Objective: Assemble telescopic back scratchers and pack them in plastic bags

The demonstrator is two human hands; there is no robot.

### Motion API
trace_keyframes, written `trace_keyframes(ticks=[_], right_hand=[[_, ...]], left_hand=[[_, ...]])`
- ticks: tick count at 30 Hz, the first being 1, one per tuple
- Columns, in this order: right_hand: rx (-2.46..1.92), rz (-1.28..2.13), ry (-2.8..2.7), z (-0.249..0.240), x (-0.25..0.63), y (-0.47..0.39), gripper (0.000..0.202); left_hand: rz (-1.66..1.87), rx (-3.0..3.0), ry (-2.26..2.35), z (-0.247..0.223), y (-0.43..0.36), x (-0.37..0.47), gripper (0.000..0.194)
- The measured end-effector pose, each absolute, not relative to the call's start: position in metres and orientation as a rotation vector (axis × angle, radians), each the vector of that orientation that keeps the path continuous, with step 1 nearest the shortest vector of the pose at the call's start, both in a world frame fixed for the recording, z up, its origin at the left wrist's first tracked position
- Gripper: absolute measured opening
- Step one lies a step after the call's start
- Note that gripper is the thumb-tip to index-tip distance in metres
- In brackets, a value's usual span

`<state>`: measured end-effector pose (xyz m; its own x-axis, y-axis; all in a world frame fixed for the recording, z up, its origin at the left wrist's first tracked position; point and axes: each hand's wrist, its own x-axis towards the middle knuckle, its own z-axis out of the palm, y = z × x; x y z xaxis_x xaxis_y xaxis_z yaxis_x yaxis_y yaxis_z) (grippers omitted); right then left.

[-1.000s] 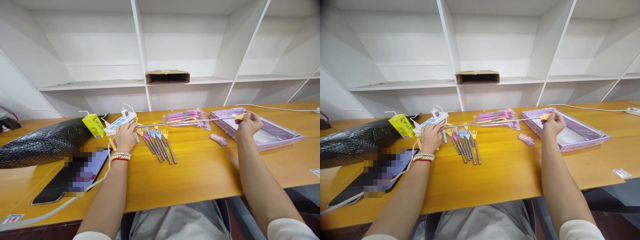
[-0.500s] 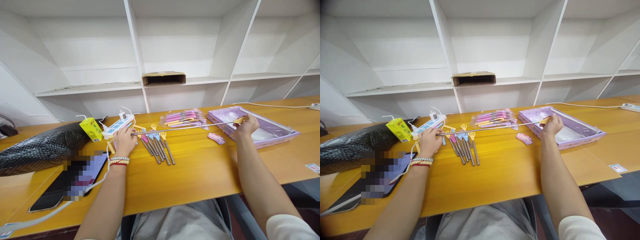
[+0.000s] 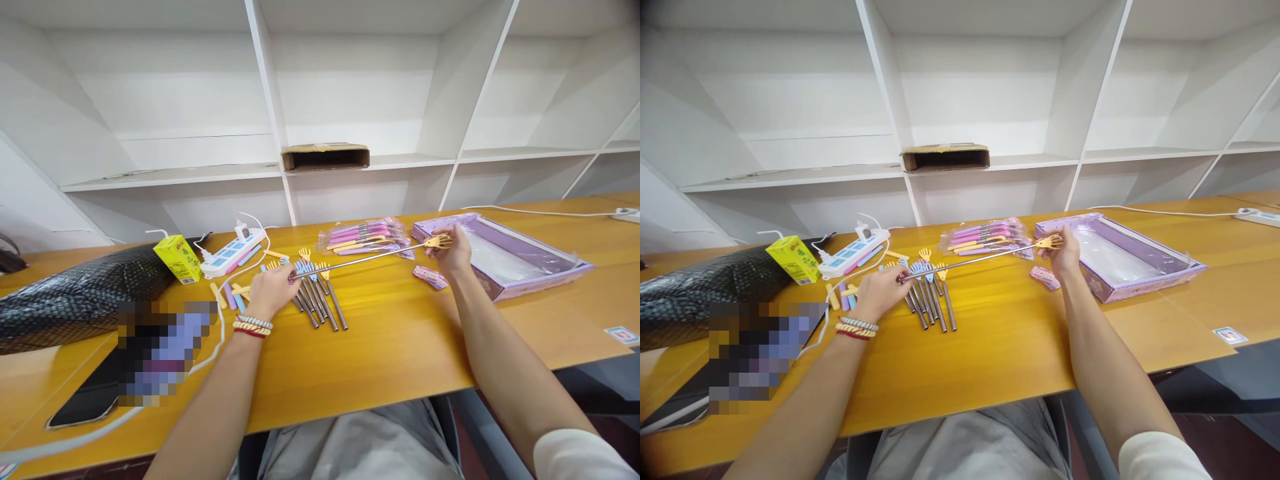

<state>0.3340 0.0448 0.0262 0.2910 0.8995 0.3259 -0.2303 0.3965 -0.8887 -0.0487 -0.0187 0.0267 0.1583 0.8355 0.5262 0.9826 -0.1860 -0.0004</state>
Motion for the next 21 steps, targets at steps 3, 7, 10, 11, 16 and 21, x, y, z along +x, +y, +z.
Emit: trace_keyframes(ticks=[3,7,10,11,16,21], right_hand=[[-0.917,0.932,-1.153,0.023,0.304,0.041,0.037],[-0.950,0.951,-1.333,0.018,0.266,0.030,0.032],[-0.941,0.990,-1.515,0.014,0.245,0.022,0.030],[-0.927,1.013,-1.561,0.012,0.239,0.019,0.030],[-0.885,1.033,-1.655,0.005,0.218,0.006,0.029],[-0.818,0.987,-1.889,0.000,0.189,-0.016,0.025]], left_hand=[[-0.543,-2.145,-1.698,0.029,-0.024,-0.040,0.021],[-0.525,-2.076,-1.728,0.032,-0.028,-0.031,0.021],[-0.503,-2.072,-1.729,0.034,-0.031,-0.023,0.019],[-0.495,-2.081,-1.729,0.034,-0.032,-0.021,0.020],[-0.477,-2.053,-1.804,0.034,-0.036,-0.011,0.022],[-0.400,-2.254,-1.718,0.028,-0.042,0.010,0.022]])
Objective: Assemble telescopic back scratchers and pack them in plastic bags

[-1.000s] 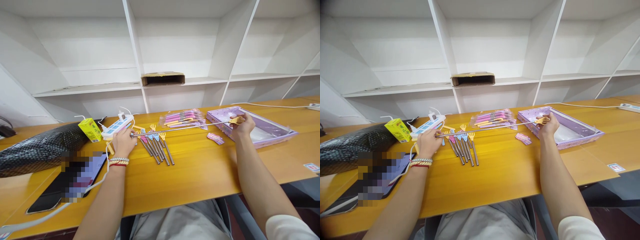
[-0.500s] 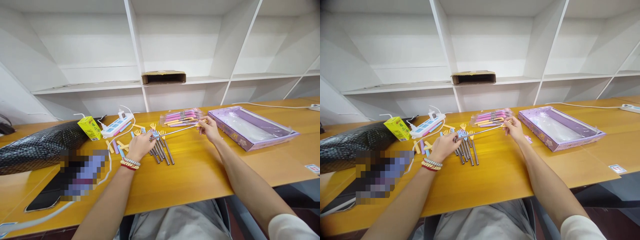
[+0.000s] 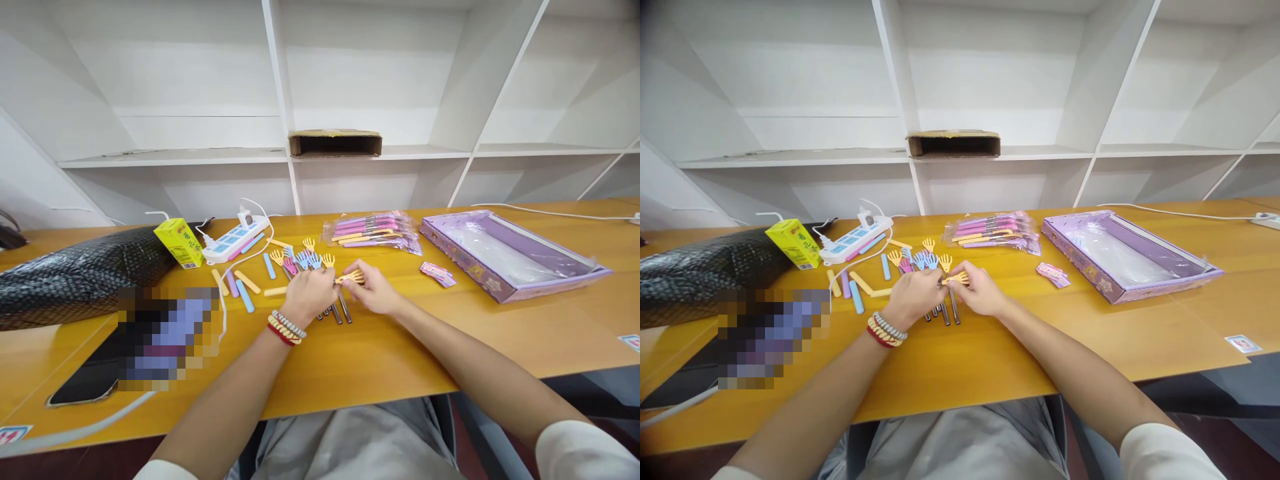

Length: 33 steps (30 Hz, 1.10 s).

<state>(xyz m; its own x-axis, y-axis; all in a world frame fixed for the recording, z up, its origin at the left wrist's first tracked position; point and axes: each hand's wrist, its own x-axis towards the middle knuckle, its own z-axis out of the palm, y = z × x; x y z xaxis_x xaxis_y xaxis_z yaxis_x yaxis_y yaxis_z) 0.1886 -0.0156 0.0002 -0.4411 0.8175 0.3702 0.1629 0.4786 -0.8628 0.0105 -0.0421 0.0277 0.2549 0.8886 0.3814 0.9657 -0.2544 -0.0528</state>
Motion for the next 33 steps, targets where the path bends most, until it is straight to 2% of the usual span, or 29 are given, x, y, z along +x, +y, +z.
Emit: trace_keyframes(ticks=[7,15,22,33], right_hand=[[-0.815,0.923,-1.926,0.001,0.181,-0.022,0.021],[-0.822,1.215,-1.661,-0.001,0.194,-0.004,0.027],[-0.830,1.284,-1.484,0.005,0.210,0.005,0.033],[-0.919,1.187,-1.721,0.006,0.218,0.007,0.045]], left_hand=[[-0.389,-2.265,-1.691,0.022,-0.046,0.020,0.024],[-0.559,-2.321,-1.358,0.022,-0.034,0.004,0.023],[-0.504,-2.317,-1.486,0.023,-0.027,-0.018,0.040],[-0.431,-2.425,-1.487,0.024,-0.036,-0.009,0.038]])
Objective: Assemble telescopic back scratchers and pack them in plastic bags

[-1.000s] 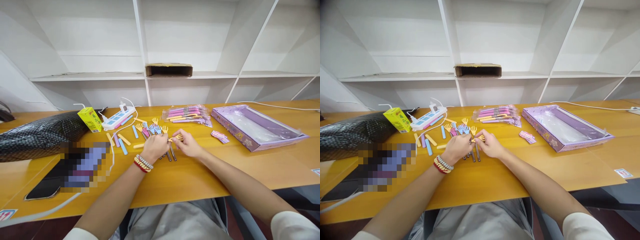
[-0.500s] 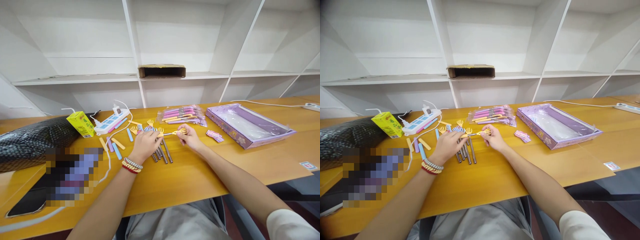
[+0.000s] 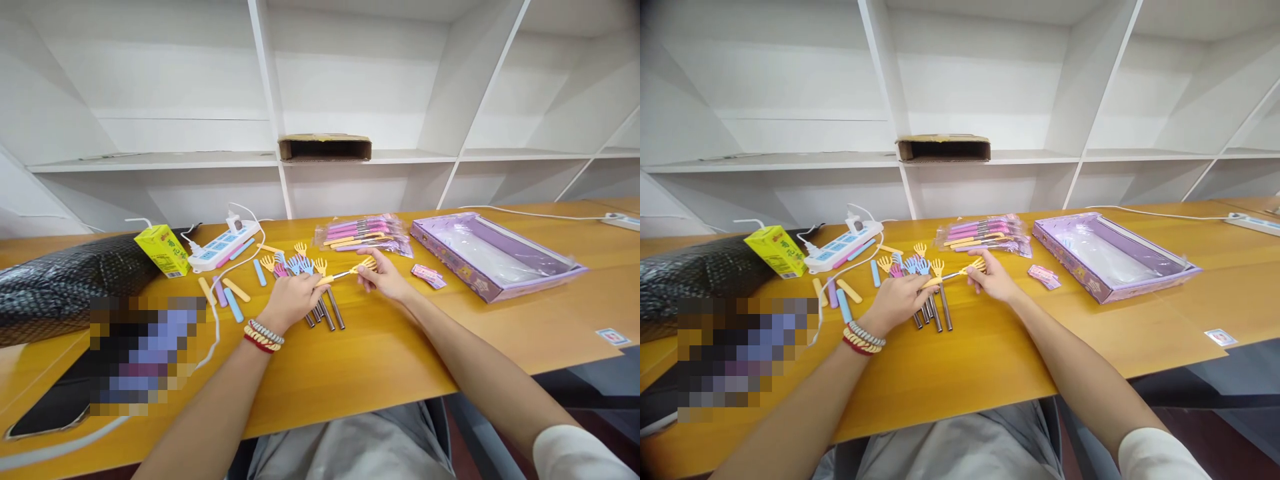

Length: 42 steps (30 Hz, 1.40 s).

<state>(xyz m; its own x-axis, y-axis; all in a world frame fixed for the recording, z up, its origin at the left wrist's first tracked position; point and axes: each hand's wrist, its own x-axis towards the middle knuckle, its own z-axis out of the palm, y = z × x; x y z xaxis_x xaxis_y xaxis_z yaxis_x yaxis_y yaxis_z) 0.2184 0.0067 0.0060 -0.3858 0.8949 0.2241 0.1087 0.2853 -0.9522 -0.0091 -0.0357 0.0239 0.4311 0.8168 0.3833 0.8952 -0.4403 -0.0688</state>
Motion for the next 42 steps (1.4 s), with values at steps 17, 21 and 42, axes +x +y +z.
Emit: trace_keyframes(ticks=[17,21,42], right_hand=[[-1.087,0.828,-2.007,0.005,0.234,0.012,0.040],[-1.118,0.734,-2.117,0.002,0.234,0.014,0.035],[-1.234,0.505,-2.314,-0.005,0.235,0.019,0.032]], left_hand=[[-0.568,-2.472,-1.620,0.023,-0.034,-0.012,0.030],[-0.607,-2.458,-1.672,0.020,-0.032,-0.013,0.028],[-0.524,-2.503,-1.641,0.017,-0.031,-0.013,0.025]])
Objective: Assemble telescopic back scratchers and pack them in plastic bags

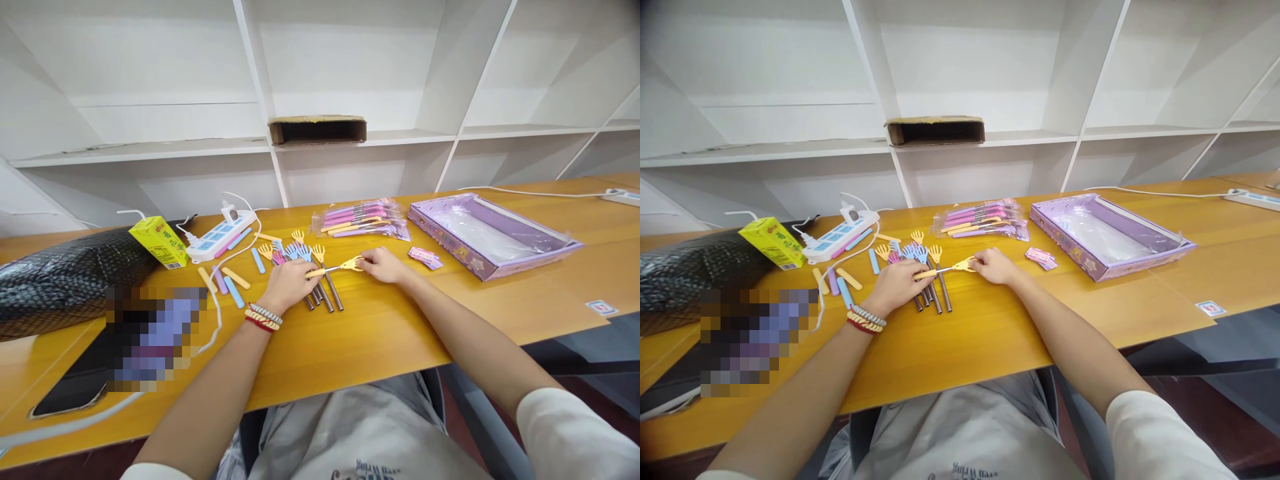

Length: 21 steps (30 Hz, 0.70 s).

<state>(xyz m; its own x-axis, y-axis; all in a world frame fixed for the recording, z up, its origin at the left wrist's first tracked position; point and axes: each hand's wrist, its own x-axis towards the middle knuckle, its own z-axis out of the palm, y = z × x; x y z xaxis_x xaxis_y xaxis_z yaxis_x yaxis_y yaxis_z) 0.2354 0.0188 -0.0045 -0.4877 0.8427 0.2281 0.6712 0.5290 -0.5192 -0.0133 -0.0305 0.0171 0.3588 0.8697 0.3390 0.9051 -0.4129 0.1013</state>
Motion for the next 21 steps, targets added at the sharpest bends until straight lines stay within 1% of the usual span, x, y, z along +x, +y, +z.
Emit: trace_keyframes(ticks=[6,11,14,17,21], right_hand=[[-1.337,0.442,-2.272,-0.0055,0.2314,0.0179,0.034],[-1.302,0.566,-2.243,-0.0058,0.2318,0.0171,0.039],[-1.282,0.616,-2.225,-0.0058,0.2320,0.0175,0.035],[-1.292,0.543,-2.200,-0.0066,0.2306,0.0180,0.031],[-1.305,0.566,-2.206,-0.0084,0.2258,0.0163,0.030]], left_hand=[[-0.533,-2.510,-1.631,0.0149,-0.0290,-0.0161,0.025],[-0.542,-2.552,-1.561,0.0132,-0.0266,-0.0200,0.025],[-0.500,-2.609,-1.479,0.0139,-0.0275,-0.0199,0.027],[-0.439,-2.597,-1.446,0.0144,-0.0300,-0.0176,0.031],[-0.395,-2.594,-1.414,0.0153,-0.0330,-0.0157,0.030]])
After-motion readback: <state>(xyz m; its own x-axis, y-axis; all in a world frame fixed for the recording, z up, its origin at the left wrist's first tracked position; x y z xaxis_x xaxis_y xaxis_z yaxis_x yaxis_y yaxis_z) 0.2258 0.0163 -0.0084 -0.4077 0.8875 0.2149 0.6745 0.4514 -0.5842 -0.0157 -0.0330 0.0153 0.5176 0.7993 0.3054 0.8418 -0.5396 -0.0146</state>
